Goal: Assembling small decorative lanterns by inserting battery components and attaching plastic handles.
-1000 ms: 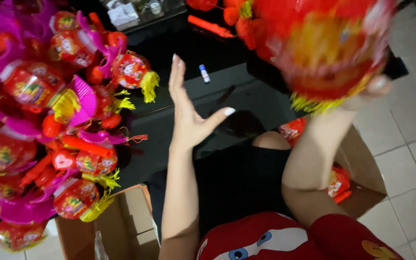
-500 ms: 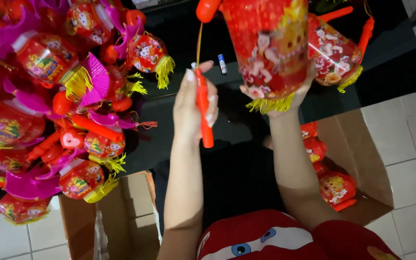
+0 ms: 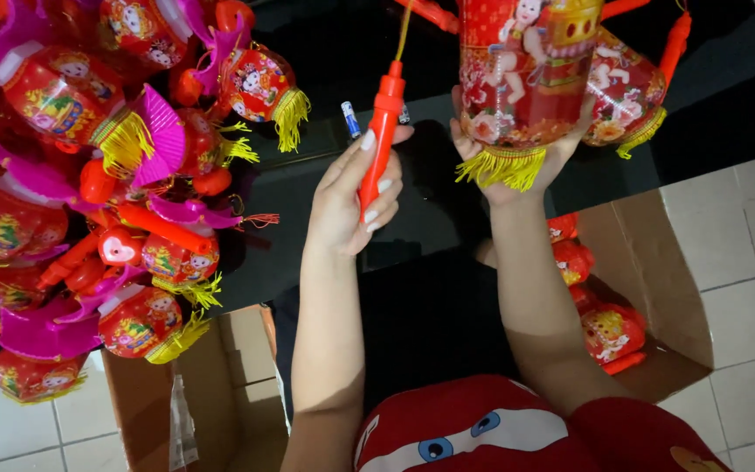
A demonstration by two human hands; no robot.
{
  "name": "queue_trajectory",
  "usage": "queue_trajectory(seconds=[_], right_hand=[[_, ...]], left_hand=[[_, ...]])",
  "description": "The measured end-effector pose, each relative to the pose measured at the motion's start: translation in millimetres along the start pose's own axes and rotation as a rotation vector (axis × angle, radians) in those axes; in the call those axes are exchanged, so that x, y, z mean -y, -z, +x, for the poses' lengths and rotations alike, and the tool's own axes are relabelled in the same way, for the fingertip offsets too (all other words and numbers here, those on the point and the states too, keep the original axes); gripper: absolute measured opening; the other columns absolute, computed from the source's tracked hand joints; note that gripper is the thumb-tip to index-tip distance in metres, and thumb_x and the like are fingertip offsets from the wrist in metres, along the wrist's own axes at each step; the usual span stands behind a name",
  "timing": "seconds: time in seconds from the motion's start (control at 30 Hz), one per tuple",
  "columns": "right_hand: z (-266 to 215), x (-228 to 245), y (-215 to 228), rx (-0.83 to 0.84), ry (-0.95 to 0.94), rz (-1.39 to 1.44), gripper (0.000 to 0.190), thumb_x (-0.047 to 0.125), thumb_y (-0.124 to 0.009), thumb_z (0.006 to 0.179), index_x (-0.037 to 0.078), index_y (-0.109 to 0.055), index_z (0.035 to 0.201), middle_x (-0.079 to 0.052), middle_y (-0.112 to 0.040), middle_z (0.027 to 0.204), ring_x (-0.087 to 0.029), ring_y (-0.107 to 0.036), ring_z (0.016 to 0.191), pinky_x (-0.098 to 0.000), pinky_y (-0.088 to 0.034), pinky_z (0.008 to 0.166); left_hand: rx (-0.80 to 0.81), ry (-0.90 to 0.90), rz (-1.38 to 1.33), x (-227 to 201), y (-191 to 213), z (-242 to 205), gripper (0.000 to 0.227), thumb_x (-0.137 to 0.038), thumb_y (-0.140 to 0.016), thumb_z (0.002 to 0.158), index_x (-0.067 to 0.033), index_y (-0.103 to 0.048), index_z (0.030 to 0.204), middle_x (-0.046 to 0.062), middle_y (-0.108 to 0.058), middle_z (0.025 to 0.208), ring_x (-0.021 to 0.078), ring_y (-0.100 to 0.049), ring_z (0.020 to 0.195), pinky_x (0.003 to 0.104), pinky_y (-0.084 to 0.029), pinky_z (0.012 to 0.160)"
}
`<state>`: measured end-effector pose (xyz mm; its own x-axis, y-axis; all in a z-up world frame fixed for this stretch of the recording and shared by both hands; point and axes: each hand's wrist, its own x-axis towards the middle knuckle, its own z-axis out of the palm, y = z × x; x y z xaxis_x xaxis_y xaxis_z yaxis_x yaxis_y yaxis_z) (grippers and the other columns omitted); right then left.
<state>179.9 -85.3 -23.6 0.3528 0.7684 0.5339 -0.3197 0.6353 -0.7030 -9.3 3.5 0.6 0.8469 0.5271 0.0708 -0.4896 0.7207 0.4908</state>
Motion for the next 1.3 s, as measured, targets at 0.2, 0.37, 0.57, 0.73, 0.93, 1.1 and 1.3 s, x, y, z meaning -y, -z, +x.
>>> queue_trajectory(seconds=[0.2, 0.37, 0.57, 0.73, 0.93, 1.1, 1.3], right_hand=[[-4, -8, -7, 0.018, -0.077, 0.087, 0.088, 0.015, -0.071, 0.083, 0.018, -0.033, 0.161, -0.013, -0.046, 0.159, -0.029, -0.044, 0.149, -0.0572, -0.033, 0.13], [-11, -20, -19, 0.053, -0.177, 0.191, 0.093, 0.014, -0.075, 0.08, 0.018, -0.031, 0.162, -0.014, -0.046, 0.159, -0.029, -0.044, 0.15, -0.0573, -0.031, 0.13], [-13, -4, -26, 0.105, -0.261, 0.06, 0.104, -0.004, -0.079, 0.071, 0.016, -0.03, 0.161, -0.012, -0.051, 0.154, -0.026, -0.049, 0.145, -0.0543, -0.036, 0.126], [-20, -14, 2, -0.015, -0.22, -0.078, 0.074, 0.015, -0.082, 0.08, 0.009, -0.047, 0.144, -0.017, -0.062, 0.138, -0.031, -0.062, 0.127, -0.0507, -0.053, 0.109], [-20, -28, 0, -0.015, -0.068, -0.185, 0.074, 0.055, -0.064, 0.098, 0.015, -0.04, 0.154, -0.016, -0.056, 0.146, -0.029, -0.058, 0.133, -0.0557, -0.047, 0.117], [-24, -27, 2, -0.057, -0.105, -0.179, 0.069, 0.064, -0.054, 0.101, 0.018, -0.042, 0.151, -0.008, -0.059, 0.143, -0.023, -0.06, 0.131, -0.0474, -0.049, 0.116], [-49, -35, 42, -0.09, -0.159, 0.109, 0.061, 0.037, -0.062, 0.1, 0.008, -0.046, 0.151, -0.014, -0.06, 0.144, -0.028, -0.06, 0.133, -0.0551, -0.047, 0.118]], left_hand=[[-0.182, -0.341, 0.291, 18, 30, 11, 0.029, -0.02, -0.056, 0.108, 0.0014, -0.052, 0.126, 0.006, -0.042, 0.068, 0.0119, -0.042, 0.039, 0.025, -0.039, 0.031], [-0.404, -0.564, 0.569, 21, 38, 22, 0.041, -0.016, -0.089, 0.083, -0.013, -0.051, 0.099, 0.0, -0.062, 0.084, 0.0083, -0.062, 0.073, 0.021, -0.049, 0.064], [-0.17, -0.608, 0.477, 4, 21, 17, 0.061, 0.005, -0.099, 0.06, -0.0077, -0.049, 0.092, 0.009, -0.063, 0.092, 0.0203, -0.069, 0.089, 0.034, -0.059, 0.081], [-0.129, -0.432, 0.813, -11, -20, -1, 0.071, -0.014, -0.097, 0.068, -0.0024, -0.056, 0.125, 0.012, -0.07, 0.121, 0.0249, -0.07, 0.113, 0.043, -0.059, 0.101], [-0.25, -0.444, 0.803, -2, -14, 2, 0.066, -0.012, -0.105, 0.057, 0.0006, -0.067, 0.11, 0.016, -0.075, 0.103, 0.0238, -0.073, 0.099, 0.045, -0.06, 0.089], [-0.188, -0.427, 0.624, -1, -18, 2, 0.045, -0.007, -0.099, 0.068, -0.0103, -0.063, 0.095, 0.011, -0.069, 0.129, 0.023, -0.068, 0.117, 0.042, -0.057, 0.1], [-0.165, -0.408, 0.408, 5, -6, 8, 0.053, 0.008, -0.093, 0.069, -0.0088, -0.045, 0.082, 0.028, -0.066, 0.128, 0.0338, -0.068, 0.117, 0.044, -0.058, 0.098]])
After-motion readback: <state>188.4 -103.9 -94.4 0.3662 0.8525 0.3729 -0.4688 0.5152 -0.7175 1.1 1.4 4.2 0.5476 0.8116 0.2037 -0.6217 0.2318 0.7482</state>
